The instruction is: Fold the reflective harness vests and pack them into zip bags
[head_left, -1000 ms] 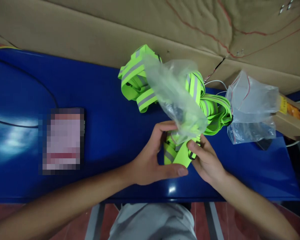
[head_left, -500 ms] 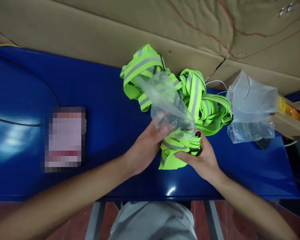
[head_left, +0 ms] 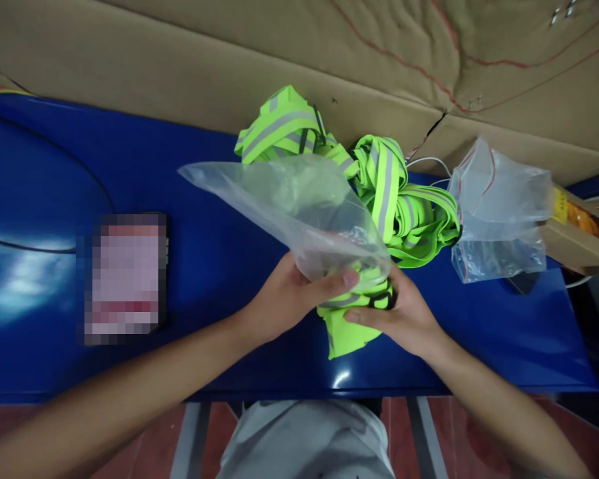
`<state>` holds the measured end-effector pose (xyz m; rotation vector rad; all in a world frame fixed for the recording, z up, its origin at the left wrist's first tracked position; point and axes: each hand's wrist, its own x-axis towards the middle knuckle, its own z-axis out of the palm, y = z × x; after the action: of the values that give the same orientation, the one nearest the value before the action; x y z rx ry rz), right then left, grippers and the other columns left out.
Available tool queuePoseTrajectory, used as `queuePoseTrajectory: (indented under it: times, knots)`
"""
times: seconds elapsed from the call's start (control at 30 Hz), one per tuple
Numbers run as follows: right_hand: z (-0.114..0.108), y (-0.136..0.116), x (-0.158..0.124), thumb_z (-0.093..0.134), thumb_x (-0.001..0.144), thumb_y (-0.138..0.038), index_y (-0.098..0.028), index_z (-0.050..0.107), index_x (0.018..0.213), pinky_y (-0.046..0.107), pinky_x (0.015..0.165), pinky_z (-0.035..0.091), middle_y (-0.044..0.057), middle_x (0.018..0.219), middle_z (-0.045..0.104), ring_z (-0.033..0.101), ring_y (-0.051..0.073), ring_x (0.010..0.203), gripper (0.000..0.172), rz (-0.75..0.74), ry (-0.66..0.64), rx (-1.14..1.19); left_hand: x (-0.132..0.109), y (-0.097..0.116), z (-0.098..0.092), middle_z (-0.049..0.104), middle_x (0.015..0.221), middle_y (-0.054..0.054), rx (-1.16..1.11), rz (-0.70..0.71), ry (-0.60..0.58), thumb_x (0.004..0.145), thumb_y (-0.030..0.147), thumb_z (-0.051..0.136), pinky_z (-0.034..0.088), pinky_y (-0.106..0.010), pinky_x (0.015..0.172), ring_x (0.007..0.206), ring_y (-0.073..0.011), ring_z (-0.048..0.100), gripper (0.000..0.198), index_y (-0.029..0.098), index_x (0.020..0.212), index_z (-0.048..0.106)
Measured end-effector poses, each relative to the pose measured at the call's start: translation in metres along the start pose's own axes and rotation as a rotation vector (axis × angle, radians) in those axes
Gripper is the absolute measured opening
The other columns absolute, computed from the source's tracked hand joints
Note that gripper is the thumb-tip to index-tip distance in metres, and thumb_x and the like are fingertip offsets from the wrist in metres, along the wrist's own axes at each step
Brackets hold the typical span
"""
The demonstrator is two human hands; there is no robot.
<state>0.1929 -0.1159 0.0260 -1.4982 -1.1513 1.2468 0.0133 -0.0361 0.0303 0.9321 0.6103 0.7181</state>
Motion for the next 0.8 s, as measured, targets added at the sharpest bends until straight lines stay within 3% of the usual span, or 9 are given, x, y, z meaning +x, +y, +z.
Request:
queuePoseTrajectory:
  times: [0.1,0.2,0.33,0.47,0.57,0.67,0.8]
  knots:
    - [-0.0031,-0.0003,0.0026,0.098,0.061,-0.037,-0.025,0.059,0.111,0.032,0.078,0.061,-0.001,0.097,0.075,0.071,0.020,0.087,0.064,0.048,0.131,0.033,0.0033,-0.0055,-0.0044,0.077,0.112,-0.005,-0.059,0.009,0.040,0.080,0.041,0.087,0.052,-0.038,0.102,0.111,-0.0232,0.070,0.043,0.021,0.115,0.072]
    - [-0.0052,-0.0032,0.0032,0.097,0.061,-0.031,-0.026,0.059,0.112,0.031,0.079,0.061,-0.001,0.099,0.074,0.070,0.019,0.089,0.064,0.019,0.214,0.025,0.0029,-0.0071,-0.0071,0.074,0.129,-0.007,-0.074,-0.050,0.063,0.080,0.049,0.086,0.048,-0.044,0.111,0.126,-0.0280,0.066,0.058,0.025,0.129,0.065]
    - [-0.0037,-0.0055,0.0005,0.094,0.066,-0.029,-0.026,0.061,0.113,0.032,0.084,0.061,-0.001,0.103,0.075,0.072,0.019,0.093,0.058,0.013,0.142,0.033,0.0012,-0.0051,-0.0085,0.066,0.144,-0.011,-0.099,-0.083,-0.054,0.084,0.059,0.079,0.047,-0.049,0.112,0.135,-0.0339,0.061,0.067,0.026,0.138,0.059]
    - [0.0000,-0.0029,-0.0037,0.096,0.066,-0.031,-0.026,0.058,0.118,0.032,0.084,0.061,0.000,0.105,0.074,0.072,0.020,0.095,0.064,-0.013,0.095,-0.011,0.0008,-0.0045,-0.0058,0.072,0.131,-0.005,0.013,0.080,-0.208,0.085,0.035,0.084,0.051,-0.041,0.108,0.125,-0.0260,0.067,0.050,0.029,0.131,0.065]
    - [0.0008,-0.0005,-0.0056,0.095,0.068,-0.033,-0.027,0.055,0.121,0.032,0.078,0.062,-0.001,0.104,0.073,0.072,0.020,0.092,0.066,-0.073,0.117,-0.036,0.0004,-0.0074,-0.0037,0.074,0.126,-0.001,0.059,0.126,-0.147,0.087,0.025,0.082,0.053,-0.035,0.104,0.118,-0.0209,0.069,0.042,0.030,0.126,0.066]
    - [-0.0011,0.0007,-0.0062,0.095,0.069,-0.033,-0.029,0.052,0.127,0.032,0.078,0.062,0.000,0.107,0.071,0.072,0.020,0.094,0.072,-0.158,0.188,-0.126,0.0011,-0.0103,-0.0052,0.074,0.128,-0.006,-0.019,0.045,-0.028,0.089,0.040,0.080,0.054,-0.038,0.103,0.120,-0.0252,0.070,0.044,0.026,0.128,0.064]
    - [-0.0044,-0.0001,-0.0064,0.093,0.072,-0.034,-0.029,0.053,0.128,0.033,0.085,0.061,0.001,0.113,0.070,0.071,0.020,0.099,0.068,-0.178,0.232,-0.234,0.0029,-0.0113,-0.0080,0.072,0.136,-0.009,-0.085,0.008,-0.040,0.093,0.053,0.072,0.049,-0.043,0.112,0.131,-0.0286,0.065,0.047,0.024,0.129,0.066]
